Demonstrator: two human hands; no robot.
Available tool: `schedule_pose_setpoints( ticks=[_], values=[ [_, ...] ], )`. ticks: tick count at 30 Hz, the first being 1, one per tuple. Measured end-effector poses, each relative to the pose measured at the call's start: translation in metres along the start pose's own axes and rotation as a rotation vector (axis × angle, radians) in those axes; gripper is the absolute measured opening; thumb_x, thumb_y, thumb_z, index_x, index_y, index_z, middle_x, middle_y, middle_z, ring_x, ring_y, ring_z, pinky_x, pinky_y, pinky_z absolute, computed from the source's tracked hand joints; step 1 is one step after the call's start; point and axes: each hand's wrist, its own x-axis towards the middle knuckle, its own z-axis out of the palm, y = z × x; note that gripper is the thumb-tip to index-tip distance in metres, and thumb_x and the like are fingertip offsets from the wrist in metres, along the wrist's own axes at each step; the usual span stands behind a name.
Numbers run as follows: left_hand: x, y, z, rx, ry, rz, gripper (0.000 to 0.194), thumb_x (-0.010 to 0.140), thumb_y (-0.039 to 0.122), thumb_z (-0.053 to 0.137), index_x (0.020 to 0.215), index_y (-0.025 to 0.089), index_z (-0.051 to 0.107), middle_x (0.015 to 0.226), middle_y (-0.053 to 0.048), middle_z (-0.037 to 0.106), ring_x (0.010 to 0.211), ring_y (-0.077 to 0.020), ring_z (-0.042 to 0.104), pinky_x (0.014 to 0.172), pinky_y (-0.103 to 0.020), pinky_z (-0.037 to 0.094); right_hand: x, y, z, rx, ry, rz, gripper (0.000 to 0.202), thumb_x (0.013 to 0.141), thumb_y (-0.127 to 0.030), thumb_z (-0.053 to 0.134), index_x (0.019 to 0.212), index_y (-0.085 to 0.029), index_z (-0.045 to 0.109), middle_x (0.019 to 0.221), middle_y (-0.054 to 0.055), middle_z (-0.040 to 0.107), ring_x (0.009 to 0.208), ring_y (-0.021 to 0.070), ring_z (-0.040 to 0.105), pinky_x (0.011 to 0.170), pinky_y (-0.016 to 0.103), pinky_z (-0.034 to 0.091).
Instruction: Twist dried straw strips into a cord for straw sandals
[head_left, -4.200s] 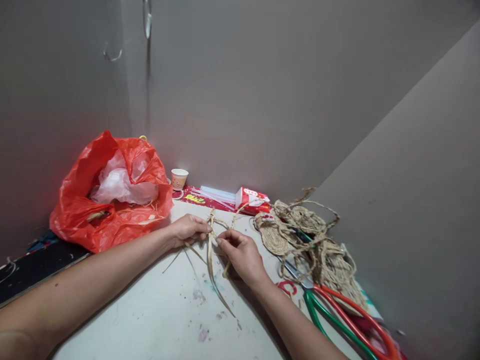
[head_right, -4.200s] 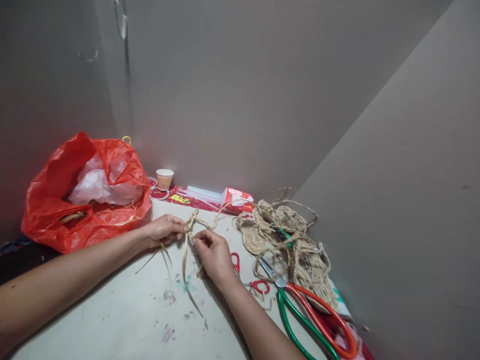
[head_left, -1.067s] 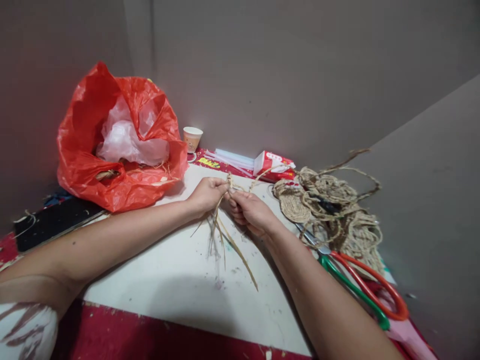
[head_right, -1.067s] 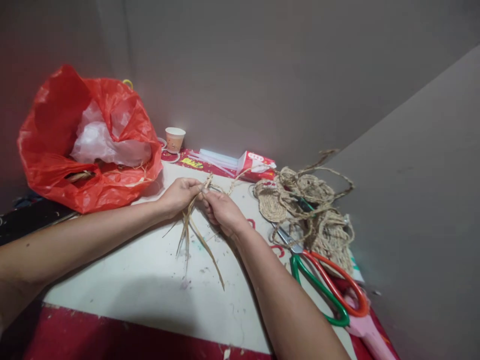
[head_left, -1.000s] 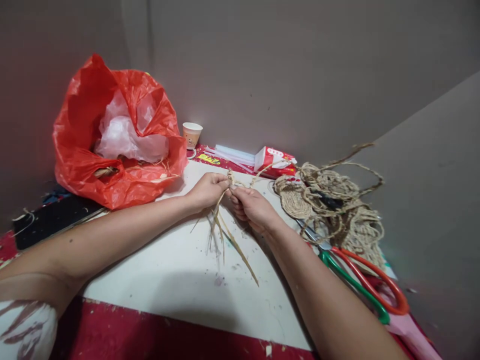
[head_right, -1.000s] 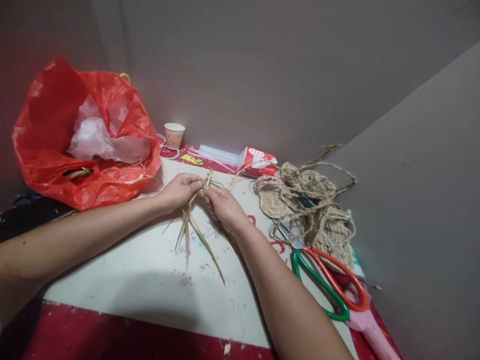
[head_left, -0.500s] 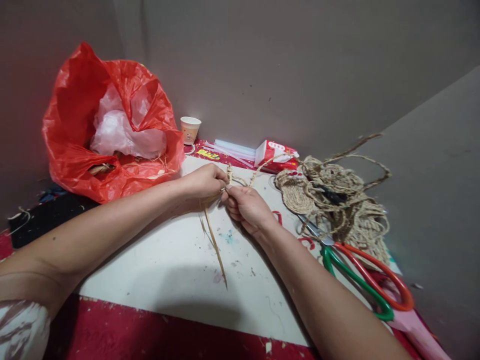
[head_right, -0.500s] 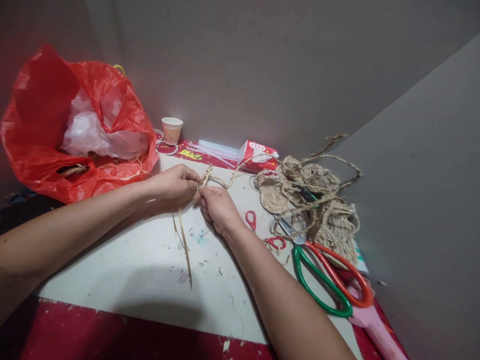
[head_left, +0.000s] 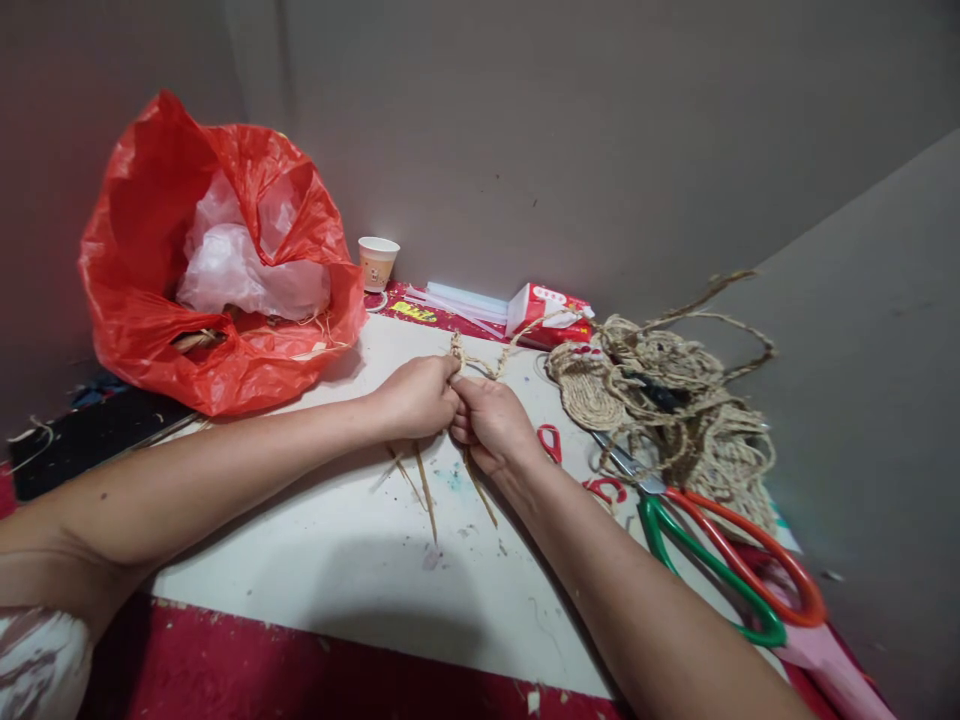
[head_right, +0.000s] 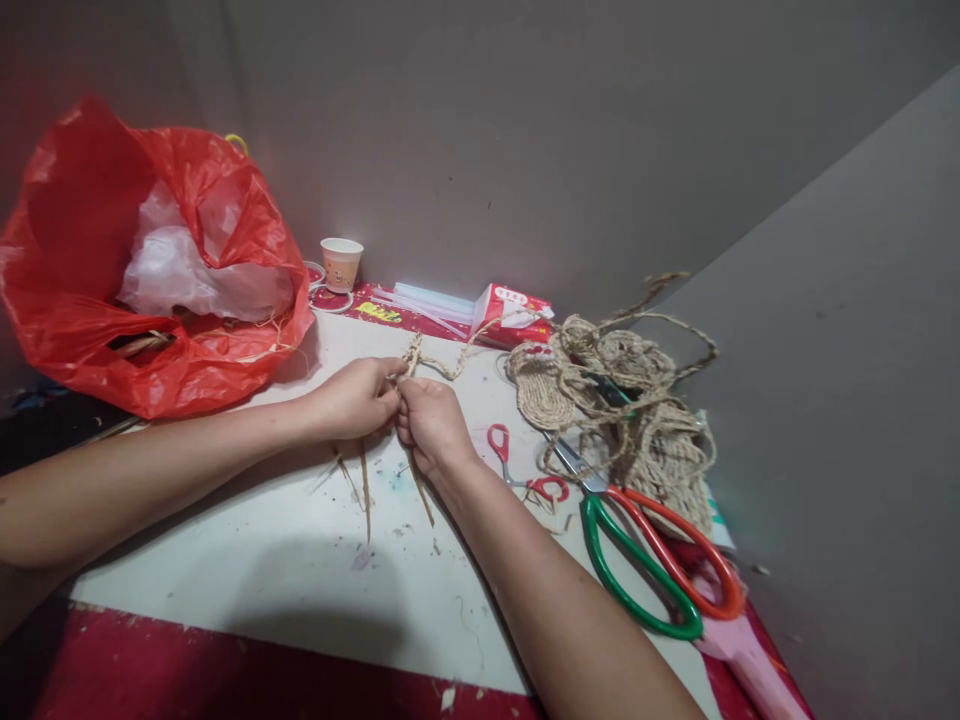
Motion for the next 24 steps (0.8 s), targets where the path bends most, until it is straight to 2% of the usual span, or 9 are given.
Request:
schedule_pose_setpoints(
  ticks=[3, 7, 9, 11, 13, 16, 18, 21, 24],
  values=[
    [0.000, 0.001, -0.002, 0.050, -0.075, 0.044, 0.024, 0.068, 0.007, 0.048, 0.089, 0.011, 0.058, 0.060, -0.001, 0.062, 0.051, -0.0123, 0.056, 0.046, -0.019, 0.035, 0.001, 0.001, 0.000, -0.012, 0.008, -0.024, 0.035, 0.074, -0.025, 0.058, 0.048, -0.019, 0.035, 0.034, -0.010, 0.029, 0.028, 0.0023, 0.022, 0.028, 0.014, 0.015],
    [0.003, 0.006, -0.016, 0.047, -0.185, -0.020, 0.027, 0.070, 0.014, 0.051, 0.096, 0.011, 0.059, 0.054, 0.002, 0.058, 0.045, -0.0115, 0.052, 0.042, -0.019, 0.033, 0.001, -0.004, -0.003, -0.012, -0.019, -0.012, 0.028, 0.073, -0.026, 0.059, 0.052, -0.018, 0.042, 0.036, -0.011, 0.030, 0.029, 0.0019, 0.020, 0.029, 0.014, 0.016],
    [0.008, 0.006, -0.024, 0.048, -0.080, -0.036, 0.029, 0.071, 0.017, 0.053, 0.098, 0.012, 0.062, 0.053, 0.002, 0.057, 0.046, -0.0111, 0.050, 0.044, -0.019, 0.034, 0.001, -0.009, -0.006, -0.010, -0.043, 0.008, 0.025, 0.072, -0.027, 0.061, 0.056, -0.018, 0.045, 0.037, -0.012, 0.026, 0.030, 0.0016, 0.017, 0.029, 0.013, 0.015],
    [0.015, 0.002, -0.027, -0.001, 0.121, -0.017, 0.025, 0.072, 0.016, 0.054, 0.095, 0.012, 0.064, 0.062, 0.000, 0.061, 0.053, -0.0105, 0.052, 0.050, -0.019, 0.037, 0.002, -0.013, -0.010, -0.015, -0.075, 0.034, 0.022, 0.070, -0.029, 0.063, 0.059, -0.018, 0.048, 0.039, -0.013, 0.024, 0.031, 0.0020, 0.017, 0.029, 0.013, 0.016],
    [0.020, -0.003, -0.024, -0.146, 0.189, 0.000, 0.016, 0.074, 0.015, 0.051, 0.085, 0.012, 0.063, 0.070, -0.002, 0.063, 0.060, -0.0093, 0.054, 0.056, -0.019, 0.039, 0.002, -0.016, -0.013, -0.026, -0.116, 0.059, 0.020, 0.068, -0.030, 0.064, 0.061, -0.017, 0.050, 0.039, -0.012, 0.025, 0.032, 0.0026, 0.019, 0.029, 0.013, 0.016],
    [0.022, -0.010, -0.014, -0.429, -0.070, -0.096, 0.016, 0.080, 0.016, 0.043, 0.072, 0.013, 0.057, 0.061, -0.002, 0.059, 0.050, -0.0080, 0.050, 0.051, -0.019, 0.038, 0.004, -0.018, -0.016, -0.056, -0.179, 0.091, 0.022, 0.066, -0.031, 0.065, 0.059, -0.017, 0.050, 0.038, -0.010, 0.030, 0.032, 0.0028, 0.021, 0.030, 0.014, 0.015],
    [0.020, -0.011, -0.010, -0.494, -0.190, -0.158, 0.021, 0.082, 0.018, 0.039, 0.066, 0.014, 0.053, 0.049, 0.001, 0.050, 0.038, -0.0065, 0.038, 0.041, -0.019, 0.029, 0.004, -0.019, -0.018, -0.084, -0.212, 0.106, 0.023, 0.066, -0.032, 0.065, 0.058, -0.017, 0.051, 0.038, -0.009, 0.033, 0.032, 0.0029, 0.021, 0.030, 0.014, 0.014],
    [0.017, -0.011, -0.009, -0.442, -0.172, -0.119, 0.025, 0.080, 0.018, 0.042, 0.057, 0.015, 0.050, 0.042, 0.005, 0.038, 0.035, -0.0052, 0.026, 0.039, -0.021, 0.018, 0.005, -0.021, -0.022, -0.130, -0.252, 0.117, 0.023, 0.066, -0.034, 0.065, 0.059, -0.017, 0.052, 0.037, -0.010, 0.031, 0.032, 0.0034, 0.021, 0.031, 0.015, 0.014],
    [0.019, -0.013, -0.011, -0.374, -0.123, -0.044, 0.023, 0.077, 0.017, 0.046, 0.054, 0.014, 0.052, 0.044, 0.005, 0.038, 0.040, -0.0052, 0.028, 0.042, -0.021, 0.019, 0.006, -0.023, -0.027, -0.194, -0.294, 0.121, 0.023, 0.066, -0.035, 0.066, 0.060, -0.017, 0.052, 0.037, -0.010, 0.030, 0.033, 0.0044, 0.021, 0.032, 0.017, 0.013]
  ],
)
